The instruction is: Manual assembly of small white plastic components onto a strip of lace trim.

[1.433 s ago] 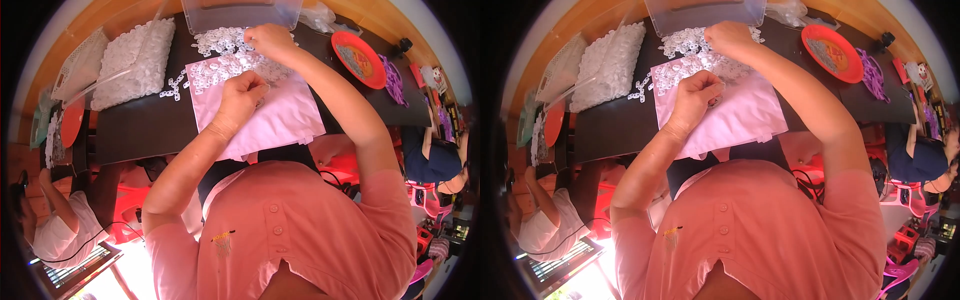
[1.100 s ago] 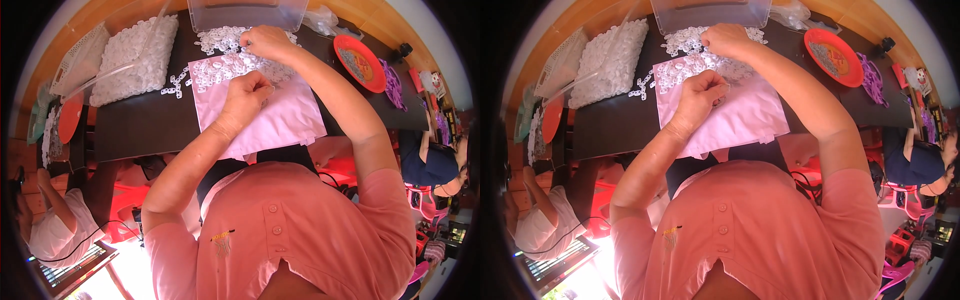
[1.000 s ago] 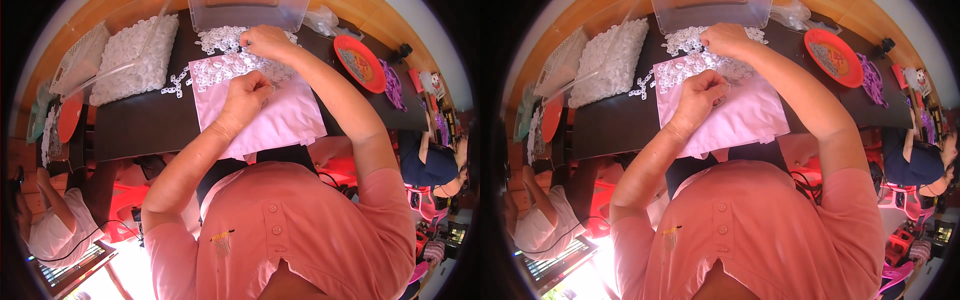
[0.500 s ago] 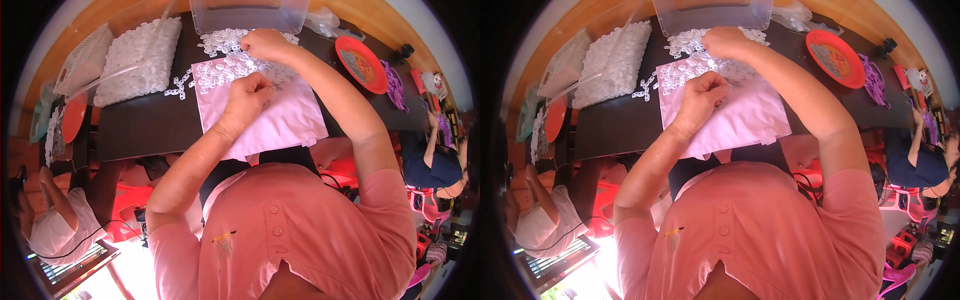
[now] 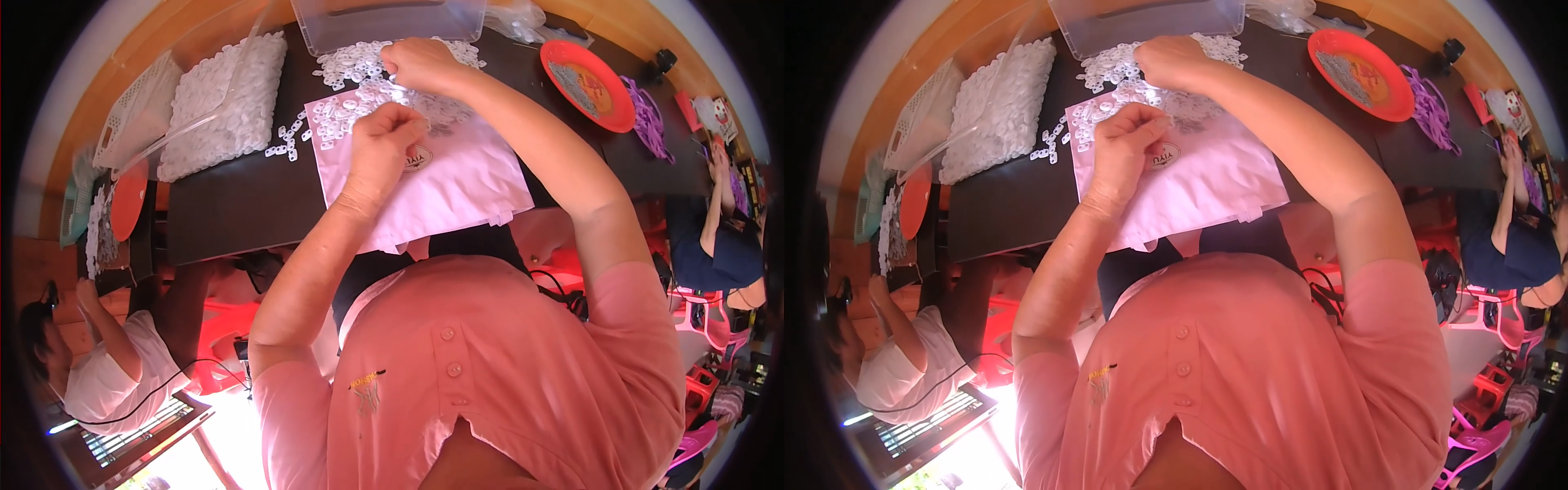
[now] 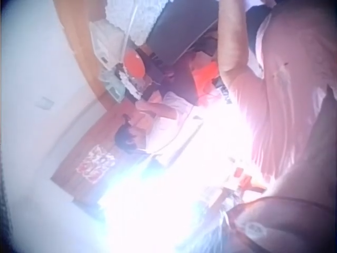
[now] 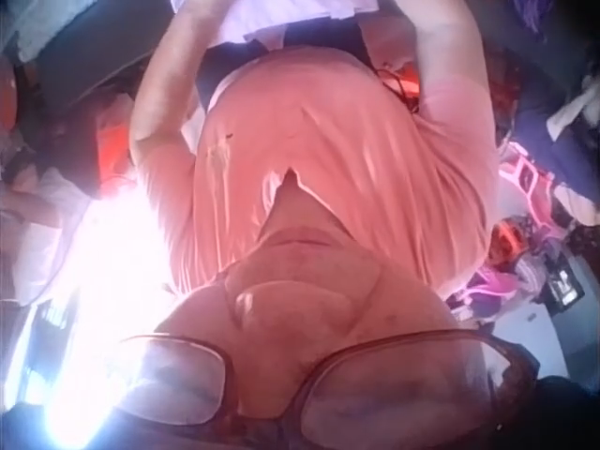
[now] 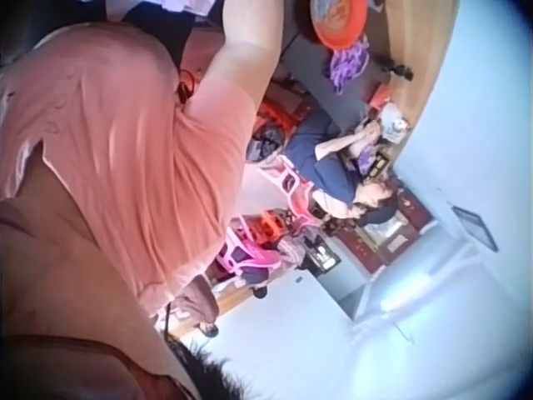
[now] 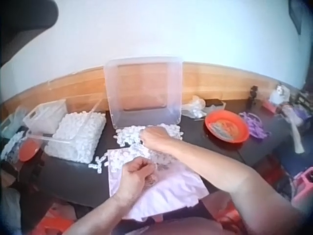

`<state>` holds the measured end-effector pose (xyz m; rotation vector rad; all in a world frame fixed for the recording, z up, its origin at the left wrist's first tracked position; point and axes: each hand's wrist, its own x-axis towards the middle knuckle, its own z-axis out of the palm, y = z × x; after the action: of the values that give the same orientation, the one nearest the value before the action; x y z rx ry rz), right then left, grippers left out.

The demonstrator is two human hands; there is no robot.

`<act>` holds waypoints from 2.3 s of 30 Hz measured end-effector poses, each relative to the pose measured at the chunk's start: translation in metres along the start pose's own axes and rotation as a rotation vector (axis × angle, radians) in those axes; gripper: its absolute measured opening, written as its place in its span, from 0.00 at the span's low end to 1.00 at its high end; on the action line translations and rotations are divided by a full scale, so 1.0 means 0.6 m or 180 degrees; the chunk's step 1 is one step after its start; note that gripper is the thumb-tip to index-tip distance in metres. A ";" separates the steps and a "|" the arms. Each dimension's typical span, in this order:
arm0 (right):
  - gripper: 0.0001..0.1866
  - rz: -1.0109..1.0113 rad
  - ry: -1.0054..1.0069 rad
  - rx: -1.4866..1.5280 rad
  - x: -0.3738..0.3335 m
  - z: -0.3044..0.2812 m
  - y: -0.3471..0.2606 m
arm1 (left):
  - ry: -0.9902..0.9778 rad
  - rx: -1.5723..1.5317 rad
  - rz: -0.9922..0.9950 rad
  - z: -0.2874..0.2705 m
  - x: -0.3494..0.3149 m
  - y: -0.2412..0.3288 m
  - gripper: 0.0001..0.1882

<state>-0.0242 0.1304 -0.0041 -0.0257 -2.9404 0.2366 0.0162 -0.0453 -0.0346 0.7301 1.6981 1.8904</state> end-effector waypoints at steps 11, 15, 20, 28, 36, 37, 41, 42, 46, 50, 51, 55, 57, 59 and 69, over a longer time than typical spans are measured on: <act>0.08 0.0462 0.0730 0.3700 -0.139 -0.059 -0.014 | 0.0537 -0.1181 0.0023 -0.031 0.006 0.030 0.04; 0.09 0.0609 0.0608 0.4316 -0.159 -0.044 -0.013 | 0.0641 -0.1112 0.0027 -0.014 -0.005 0.042 0.04; 0.08 0.0530 0.0665 0.4579 -0.168 -0.039 -0.016 | 0.0647 -0.0877 0.0001 0.000 -0.009 0.067 0.06; 0.10 0.0411 0.0856 0.4573 -0.166 -0.053 0.011 | 0.0549 -0.1014 -0.0026 0.030 0.030 0.078 0.04; 0.09 0.0276 0.1047 0.4377 -0.164 -0.057 0.011 | 0.0507 -0.1144 -0.0007 0.033 0.047 0.061 0.03; 0.09 0.0286 0.1041 0.4373 -0.165 -0.057 0.012 | 0.0501 -0.1145 0.0026 0.033 0.049 0.059 0.03; 0.09 0.0187 0.1060 0.4244 -0.165 -0.055 0.011 | 0.0551 -0.1065 0.0158 0.031 0.050 0.054 0.04; 0.09 0.0166 0.1069 0.4203 -0.165 -0.055 0.011 | 0.0557 -0.1072 0.0154 0.032 0.049 0.053 0.04; 0.09 0.0156 0.1050 0.4107 -0.162 -0.053 0.008 | 0.0631 -0.0978 0.0265 0.032 0.047 0.051 0.04; 0.09 0.0086 0.1303 0.4203 -0.159 -0.051 0.004 | 0.0684 -0.0922 0.0334 0.034 0.048 0.055 0.03; 0.09 0.0097 0.1271 0.4137 -0.160 -0.052 0.004 | 0.0691 -0.0925 0.0325 0.034 0.045 0.054 0.03; 0.08 0.0074 0.1308 0.3998 -0.161 -0.048 0.006 | 0.0708 -0.0945 0.0327 0.034 0.044 0.053 0.02; 0.08 0.0099 0.1322 0.4055 -0.160 -0.046 0.005 | 0.0713 -0.0938 0.0321 0.034 0.045 0.053 0.02; 0.08 0.0084 0.1351 0.4067 -0.160 -0.044 0.004 | 0.0682 -0.1038 0.0353 0.035 0.043 0.051 0.02; 0.08 0.0251 0.1444 0.4266 -0.164 -0.048 -0.002 | 0.0626 -0.1094 0.0191 0.031 0.037 0.051 0.05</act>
<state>0.0777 0.1305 0.0054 -0.0008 -1.8323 1.8025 0.0119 -0.0198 -0.0015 0.4770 1.4156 2.2822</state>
